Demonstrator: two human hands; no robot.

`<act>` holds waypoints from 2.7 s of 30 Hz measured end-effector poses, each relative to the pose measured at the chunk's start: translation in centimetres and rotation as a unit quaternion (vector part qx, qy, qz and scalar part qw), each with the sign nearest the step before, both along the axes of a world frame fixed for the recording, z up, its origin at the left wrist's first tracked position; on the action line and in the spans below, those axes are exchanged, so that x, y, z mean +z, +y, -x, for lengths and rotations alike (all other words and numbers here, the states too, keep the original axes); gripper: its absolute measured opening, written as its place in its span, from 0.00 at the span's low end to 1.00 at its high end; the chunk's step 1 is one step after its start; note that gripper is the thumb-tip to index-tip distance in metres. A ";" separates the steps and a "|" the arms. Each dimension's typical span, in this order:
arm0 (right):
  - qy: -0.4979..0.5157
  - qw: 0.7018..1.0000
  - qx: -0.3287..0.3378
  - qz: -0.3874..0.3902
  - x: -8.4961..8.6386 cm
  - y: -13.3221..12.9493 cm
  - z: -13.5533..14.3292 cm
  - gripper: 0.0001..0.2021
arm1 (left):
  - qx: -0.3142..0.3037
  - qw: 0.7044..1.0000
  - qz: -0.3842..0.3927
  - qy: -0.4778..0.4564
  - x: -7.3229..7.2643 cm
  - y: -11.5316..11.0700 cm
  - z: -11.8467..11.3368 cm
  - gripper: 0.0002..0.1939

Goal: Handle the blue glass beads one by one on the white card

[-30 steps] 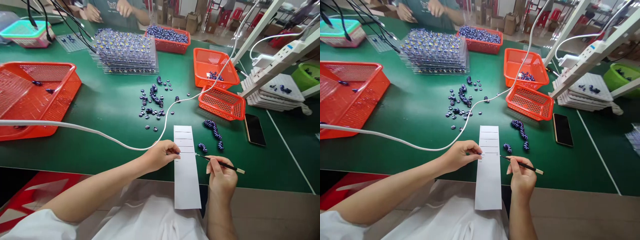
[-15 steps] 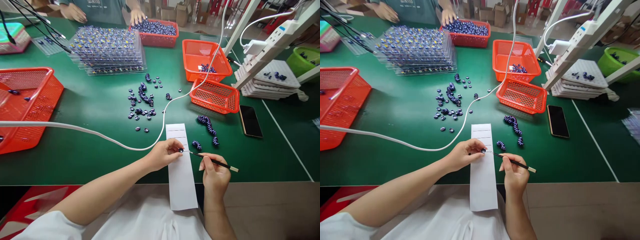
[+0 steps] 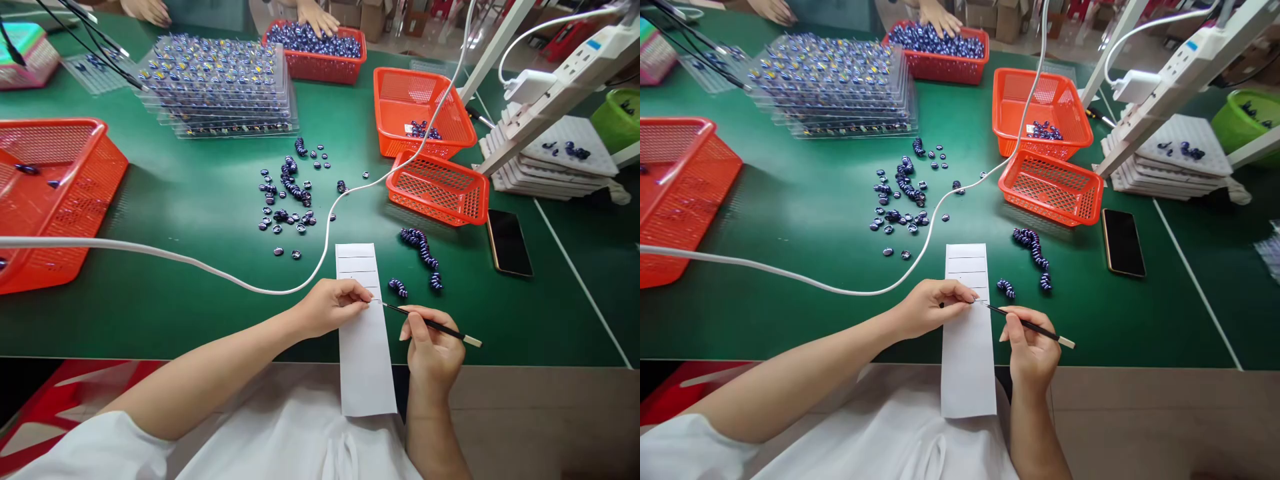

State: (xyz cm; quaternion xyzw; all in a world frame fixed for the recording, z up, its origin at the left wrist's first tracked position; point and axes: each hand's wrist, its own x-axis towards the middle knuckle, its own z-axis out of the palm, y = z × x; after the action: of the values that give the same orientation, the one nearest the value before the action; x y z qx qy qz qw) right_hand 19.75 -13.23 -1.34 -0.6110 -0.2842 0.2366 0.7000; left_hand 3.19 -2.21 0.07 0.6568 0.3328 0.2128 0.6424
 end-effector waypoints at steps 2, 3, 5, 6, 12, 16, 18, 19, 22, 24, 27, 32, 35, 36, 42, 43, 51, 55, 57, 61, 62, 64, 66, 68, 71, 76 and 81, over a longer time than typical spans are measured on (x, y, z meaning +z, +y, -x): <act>0.001 1.000 -0.004 -0.004 0.0 0.0 0.0 0.06 | -0.007 1.000 -0.004 -0.003 0.1 0.0 0.1 0.08; 0.002 1.000 -0.006 -0.006 0.0 0.1 0.0 0.06 | -0.011 1.000 -0.008 -0.003 0.1 0.0 0.1 0.09; 0.003 1.000 -0.008 -0.011 0.0 0.1 0.0 0.06 | -0.018 1.000 -0.017 -0.002 0.2 0.1 0.2 0.10; 0.004 1.000 -0.008 -0.013 -0.1 0.1 0.0 0.06 | -0.019 1.000 -0.024 0.000 0.2 0.1 0.2 0.11; 0.004 1.000 -0.003 -0.016 0.0 0.1 0.0 0.06 | -0.005 0.999 -0.032 0.027 0.0 0.0 0.0 0.08; -0.009 1.000 -0.002 -0.015 0.1 0.1 0.1 0.07 | -0.004 1.000 0.006 0.012 0.0 0.0 0.0 0.10; -0.010 1.000 -0.002 -0.014 0.1 0.1 0.1 0.07 | 0.002 1.000 0.016 0.003 0.0 0.0 0.0 0.11; -0.009 1.000 -0.002 -0.011 0.1 0.1 0.1 0.07 | 0.002 1.000 0.017 0.001 0.1 0.0 0.0 0.10; -0.007 1.000 -0.001 -0.005 0.1 0.1 0.1 0.07 | -0.002 1.000 -0.004 0.000 0.2 0.0 0.0 0.07; -0.004 1.000 -0.001 -0.011 0.0 0.1 0.1 0.06 | -0.003 0.999 -0.039 -0.005 0.3 -0.1 0.0 0.07; -0.003 1.000 -0.003 -0.021 0.0 0.2 0.0 0.06 | -0.008 0.994 -0.107 -0.008 0.4 -0.1 0.1 0.06; -0.013 1.000 -0.006 0.001 -0.2 0.1 0.0 0.07 | -0.011 0.989 -0.144 0.002 0.4 -0.1 0.2 0.05; -0.019 1.000 -0.005 0.007 -0.2 0.0 0.0 0.08 | -0.003 0.991 -0.136 0.008 0.4 -0.2 0.1 0.06; -0.021 1.000 -0.004 0.008 -0.2 0.0 0.0 0.08 | -0.004 0.991 -0.133 0.014 0.5 -0.3 0.1 0.06; -0.042 0.999 0.000 0.024 0.3 -0.1 0.4 0.07 | -0.032 0.988 -0.144 0.037 0.5 -0.5 0.2 0.10; -0.048 0.998 0.001 0.030 0.5 -0.1 0.5 0.07 | -0.036 0.987 -0.153 0.037 0.4 -0.6 0.2 0.11; -0.098 0.990 0.035 0.091 1.0 -0.3 0.7 0.07 | -0.059 0.966 -0.242 0.064 -0.4 -0.9 0.2 0.19; -0.116 0.987 0.044 0.099 0.7 -0.4 0.6 0.06 | -0.069 0.956 -0.276 0.075 -0.4 -0.9 0.2 0.21; -0.125 0.985 0.047 0.108 0.6 -0.5 0.5 0.05 | -0.073 0.953 -0.283 0.082 -0.3 -0.9 0.2 0.22; -0.137 0.981 0.045 0.127 0.3 -0.7 0.3 0.06 | -0.077 0.950 -0.290 0.090 -0.3 -0.9 0.1 0.24; -0.138 0.981 0.045 0.127 0.2 -0.7 0.3 0.06 | -0.077 0.949 -0.293 0.090 -0.3 -0.9 0.1 0.24; -0.142 0.981 0.046 0.126 0.2 -0.7 0.3 0.06 | -0.076 0.947 -0.299 0.089 -0.4 -0.9 0.1 0.24; -0.150 0.979 0.049 0.130 0.2 -0.7 0.3 0.07 | -0.077 0.945 -0.305 0.088 -0.5 -1.0 0.1 0.24; -0.158 0.977 0.054 0.133 0.2 -0.7 0.3 0.06 | -0.079 0.944 -0.310 0.087 -0.5 -1.0 0.1 0.24; -0.163 0.977 0.056 0.128 0.2 -0.7 0.3 0.05 | -0.084 0.942 -0.313 0.087 -0.6 -1.0 0.1 0.24; -0.161 0.978 0.055 0.120 0.0 -0.8 0.3 0.05 | -0.083 0.943 -0.311 0.089 -0.5 -1.0 0.0 0.23; -0.182 0.973 0.070 0.124 -0.2 -0.8 0.1 0.05 | -0.076 0.946 -0.306 0.078 -0.5 -0.9 0.0 0.23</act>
State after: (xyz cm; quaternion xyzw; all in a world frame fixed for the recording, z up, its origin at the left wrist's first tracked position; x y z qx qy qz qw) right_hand 19.67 -14.05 -1.55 -0.7045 -0.4172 0.2034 0.5368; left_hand 3.22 -3.15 -0.45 0.8597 0.2495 0.2029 0.3970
